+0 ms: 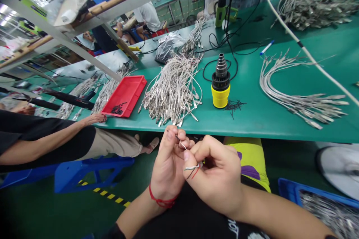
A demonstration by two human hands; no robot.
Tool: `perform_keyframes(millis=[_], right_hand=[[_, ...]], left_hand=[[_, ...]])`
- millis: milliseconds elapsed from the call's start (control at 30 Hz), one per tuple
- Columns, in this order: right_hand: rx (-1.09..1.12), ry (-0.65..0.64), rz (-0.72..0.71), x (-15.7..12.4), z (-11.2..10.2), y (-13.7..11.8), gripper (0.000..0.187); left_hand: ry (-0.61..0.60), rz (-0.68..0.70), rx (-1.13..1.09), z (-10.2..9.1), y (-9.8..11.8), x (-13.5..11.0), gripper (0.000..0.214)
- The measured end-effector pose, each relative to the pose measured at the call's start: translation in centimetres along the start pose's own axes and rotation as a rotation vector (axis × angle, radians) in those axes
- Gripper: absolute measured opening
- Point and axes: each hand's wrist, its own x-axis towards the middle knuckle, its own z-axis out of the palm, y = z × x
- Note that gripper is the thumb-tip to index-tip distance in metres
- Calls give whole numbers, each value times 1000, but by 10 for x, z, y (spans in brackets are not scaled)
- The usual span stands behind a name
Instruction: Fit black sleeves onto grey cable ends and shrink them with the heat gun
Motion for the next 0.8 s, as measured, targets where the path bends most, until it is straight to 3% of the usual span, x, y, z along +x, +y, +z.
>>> perform_keyframes(millis=[800], right_hand=[[49,14,25,1,0,3,25]], left_hand=[[-7,47,45,-3,-2,2,13]])
